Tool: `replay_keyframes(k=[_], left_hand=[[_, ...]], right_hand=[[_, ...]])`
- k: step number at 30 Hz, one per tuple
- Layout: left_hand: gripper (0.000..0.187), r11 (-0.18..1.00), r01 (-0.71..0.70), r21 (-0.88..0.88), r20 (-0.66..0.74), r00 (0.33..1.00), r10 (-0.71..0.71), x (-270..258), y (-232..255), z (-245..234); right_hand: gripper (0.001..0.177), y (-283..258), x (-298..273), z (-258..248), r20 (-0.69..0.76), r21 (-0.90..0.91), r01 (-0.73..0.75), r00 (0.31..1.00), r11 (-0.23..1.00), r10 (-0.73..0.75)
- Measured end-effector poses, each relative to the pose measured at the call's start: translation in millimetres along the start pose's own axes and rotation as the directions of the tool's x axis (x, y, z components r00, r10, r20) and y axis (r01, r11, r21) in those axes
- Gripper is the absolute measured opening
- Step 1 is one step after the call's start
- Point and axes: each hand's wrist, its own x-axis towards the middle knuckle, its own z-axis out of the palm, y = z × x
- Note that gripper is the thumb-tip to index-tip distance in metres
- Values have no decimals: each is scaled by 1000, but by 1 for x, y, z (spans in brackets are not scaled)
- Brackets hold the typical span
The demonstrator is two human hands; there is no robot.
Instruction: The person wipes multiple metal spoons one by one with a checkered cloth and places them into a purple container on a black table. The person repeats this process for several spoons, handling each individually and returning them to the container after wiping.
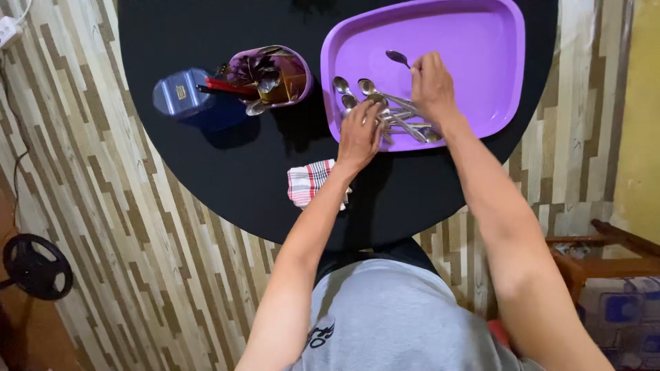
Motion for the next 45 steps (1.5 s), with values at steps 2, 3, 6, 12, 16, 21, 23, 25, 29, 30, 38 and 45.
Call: replay_keyframes(k=[2,3,6,12,16,21,23,25,29,30,38,45], left_hand=[[43,987,31,-156,-43,998,-38,-9,3,-10],[41,949,57,-310,-71,994,-83,-15,6,-15],[36,852,202,-484,-12,971,-237,-44,15,-41],[14,744,473,-472,-4,842,-539,-117,-12,-66],[15,687,516,-512,-21,792,-611,-122,-15,-113],[14,616,515,-596,30,781,-624,-147,-37,-136],[14,598,500,-626,36,785,-618,-152,-42,-161],[15,577,492,-652,59,792,-608,-163,-48,-178],[19,447,450,-773,129,801,-584,-165,-54,-208],[19,426,434,-794,142,813,-564,-164,-53,-215],[19,719,217,-660,-41,945,-324,-159,-27,-253],[19,864,-26,-503,-224,969,-101,-157,15,-256]], right_hand=[[3,-30,-25,0,-92,257,15,996,966,9],[4,-45,-40,-1,-171,498,45,984,866,47],[8,-95,-73,25,82,818,-164,982,552,171],[10,-146,-117,96,241,818,-331,940,470,243],[10,-187,-141,95,-60,479,-48,994,877,88],[59,-225,-162,133,348,-149,36,937,988,18],[33,-233,-152,138,317,-74,-131,937,989,148],[10,-219,-156,154,297,7,-309,909,951,293],[8,-218,-149,127,115,762,-366,889,535,444],[10,-235,-145,104,247,931,-348,820,107,516],[16,-352,-145,2,259,926,-108,878,-361,401],[22,-312,-140,9,-125,850,-93,920,518,371]])
